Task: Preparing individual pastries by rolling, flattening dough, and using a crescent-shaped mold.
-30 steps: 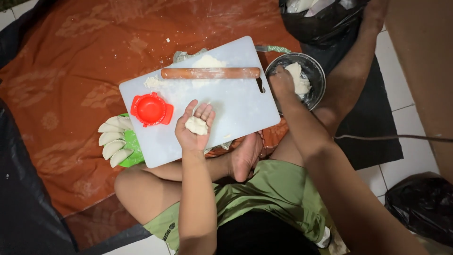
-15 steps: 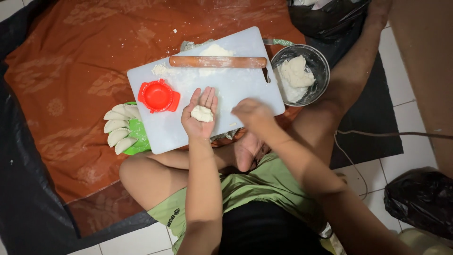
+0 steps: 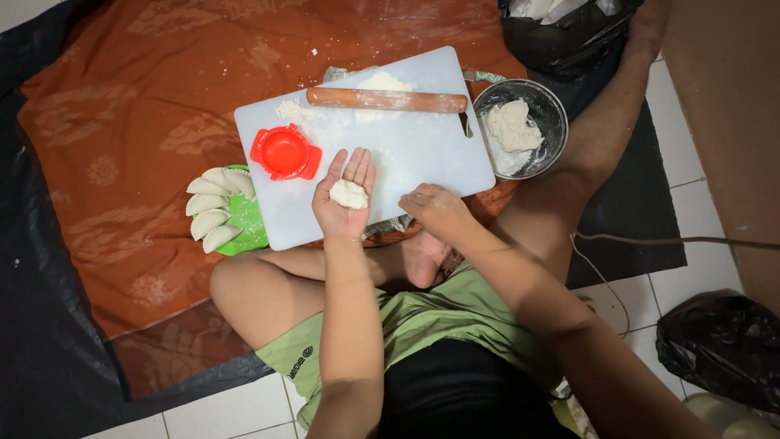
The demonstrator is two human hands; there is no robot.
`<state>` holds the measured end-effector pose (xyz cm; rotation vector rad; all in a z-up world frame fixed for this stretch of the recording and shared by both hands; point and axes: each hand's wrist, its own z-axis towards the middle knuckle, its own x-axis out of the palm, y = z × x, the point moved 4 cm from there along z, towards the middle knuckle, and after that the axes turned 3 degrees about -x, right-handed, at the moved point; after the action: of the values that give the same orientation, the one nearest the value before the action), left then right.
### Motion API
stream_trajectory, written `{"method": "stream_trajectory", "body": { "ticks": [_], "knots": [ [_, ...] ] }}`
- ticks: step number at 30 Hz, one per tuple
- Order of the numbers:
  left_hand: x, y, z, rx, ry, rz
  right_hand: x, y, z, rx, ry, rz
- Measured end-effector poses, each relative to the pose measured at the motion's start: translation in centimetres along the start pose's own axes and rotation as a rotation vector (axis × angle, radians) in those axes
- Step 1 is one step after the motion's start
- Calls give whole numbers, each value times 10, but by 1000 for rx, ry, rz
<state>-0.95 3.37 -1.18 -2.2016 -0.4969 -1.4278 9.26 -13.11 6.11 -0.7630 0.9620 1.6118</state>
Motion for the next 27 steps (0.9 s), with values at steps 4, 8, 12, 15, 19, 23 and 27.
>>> {"method": "stream_trajectory", "body": {
  "ticks": [4, 8, 12, 15, 19, 23, 27],
  "knots": [
    [-5, 1, -4, 20, 5, 42, 2, 7, 6, 136, -67, 10],
    [-2, 13, -3, 8, 15, 206, 3, 1, 16, 603, -364, 515],
    [27, 28, -8, 28, 61, 265, 3, 22, 42, 840, -396, 599],
    [45, 28, -17, 126, -46, 463, -15, 34, 46, 789, -382, 573],
    [56, 33, -20, 212, -69, 569, -22, 34, 48, 640, -449, 492],
    [25, 24, -8, 374, -218, 694, -30, 33, 46, 524, -270, 742],
    [42, 14, -9, 412, -406, 752, -14, 22, 29, 524, -133, 792]
  ]
}}
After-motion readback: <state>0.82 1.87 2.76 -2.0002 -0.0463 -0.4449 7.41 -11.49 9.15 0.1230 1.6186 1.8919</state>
